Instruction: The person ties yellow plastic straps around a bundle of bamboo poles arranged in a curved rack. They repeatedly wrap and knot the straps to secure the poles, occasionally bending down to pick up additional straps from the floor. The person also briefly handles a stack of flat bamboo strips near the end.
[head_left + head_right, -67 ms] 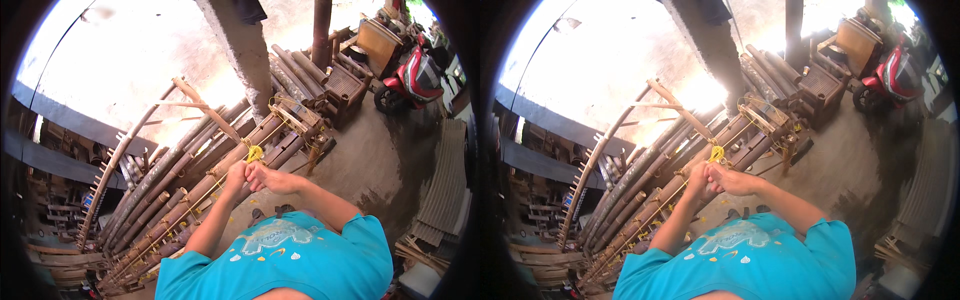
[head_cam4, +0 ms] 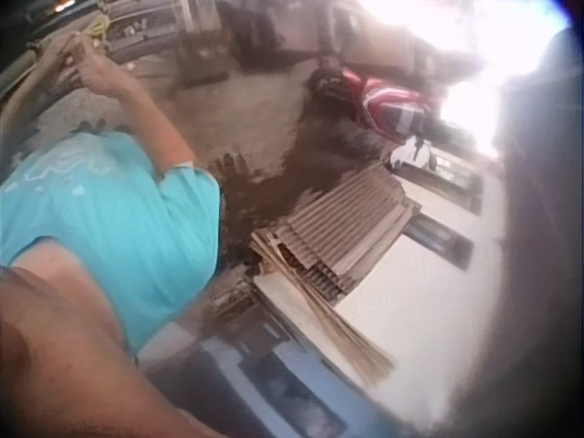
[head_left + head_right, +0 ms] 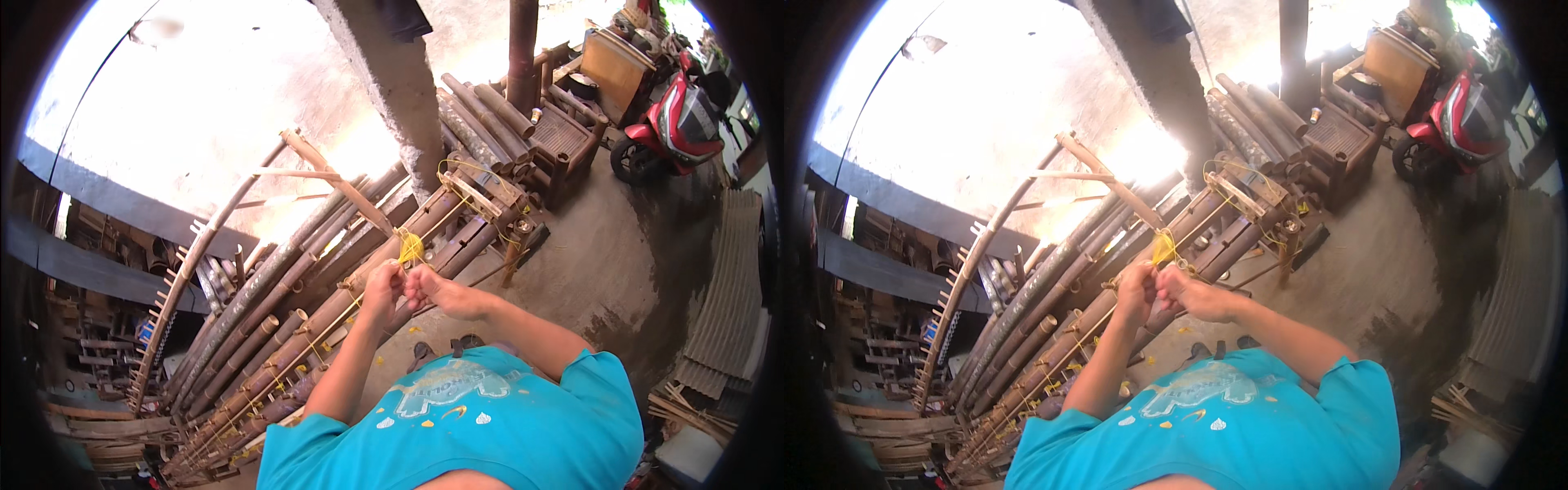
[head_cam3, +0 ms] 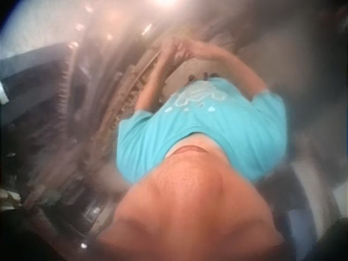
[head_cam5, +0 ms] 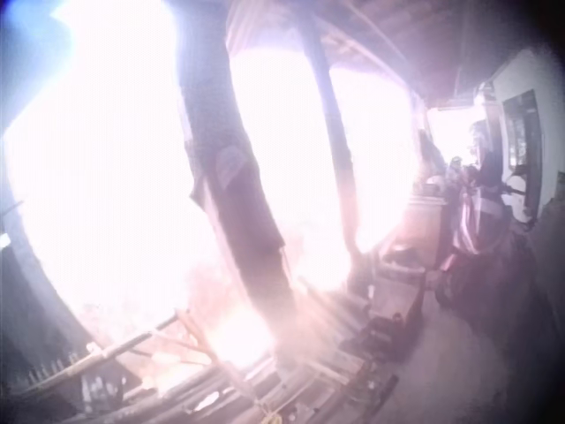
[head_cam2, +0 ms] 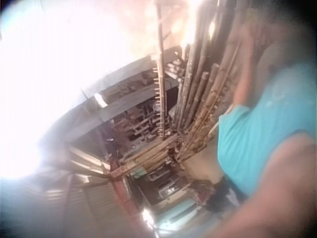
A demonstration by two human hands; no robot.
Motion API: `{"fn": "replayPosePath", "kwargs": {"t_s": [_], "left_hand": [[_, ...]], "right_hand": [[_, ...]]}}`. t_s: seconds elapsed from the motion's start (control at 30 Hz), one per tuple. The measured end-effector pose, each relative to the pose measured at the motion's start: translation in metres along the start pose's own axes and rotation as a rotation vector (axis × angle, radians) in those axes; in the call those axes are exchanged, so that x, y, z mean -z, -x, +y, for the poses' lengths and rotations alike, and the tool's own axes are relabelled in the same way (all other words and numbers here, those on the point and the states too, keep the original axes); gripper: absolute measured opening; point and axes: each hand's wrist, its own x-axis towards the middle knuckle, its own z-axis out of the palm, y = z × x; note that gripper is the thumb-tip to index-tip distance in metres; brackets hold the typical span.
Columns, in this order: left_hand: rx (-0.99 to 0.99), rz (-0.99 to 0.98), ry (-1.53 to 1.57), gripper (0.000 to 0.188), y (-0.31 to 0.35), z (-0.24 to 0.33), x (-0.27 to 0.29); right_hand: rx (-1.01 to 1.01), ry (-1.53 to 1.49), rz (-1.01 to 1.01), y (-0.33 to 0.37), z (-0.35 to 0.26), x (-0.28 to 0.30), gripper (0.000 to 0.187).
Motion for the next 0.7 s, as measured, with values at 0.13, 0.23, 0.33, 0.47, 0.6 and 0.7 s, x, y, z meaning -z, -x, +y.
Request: {"fn": "replayPosePath", "kwargs": {"t_s": [0.13, 0.23, 0.33, 0.47, 0.6, 0.7], "left_hand": [[0.030, -0.365, -1.016, 0.027, -0.003, 0.000, -0.025], [-0.149, 0.116, -1.079, 0.024, -0.038, -0.022, -0.024], [-0.756, 0.190, -1.480, 0.019, -0.093, -0.011, -0.012], [-0.492, 0.499, -0.879, 0.055, -0.124, 0.040, -0.021], [-0.709, 0.695, -0.922, 0.076, -0.104, 0.038, 0.013], [-0.590, 0.678, -0.888, 0.066, -0.054, 0.003, 0.000]], "right_hand": [[-0.328, -0.358, 0.087, 0.003, -0.013, 0.053, 0.047], [0.003, 0.521, 0.154, 0.003, -0.046, 0.021, 0.040], [0.225, 0.770, 0.421, -0.009, -0.041, 0.025, 0.042], [0.405, 1.005, 0.659, 0.002, -0.001, 0.058, 0.044], [-0.282, 0.975, 0.459, 0.034, 0.093, 0.117, 0.056], [-0.302, 1.197, 0.245, 0.035, 0.144, 0.133, 0.050]]}}
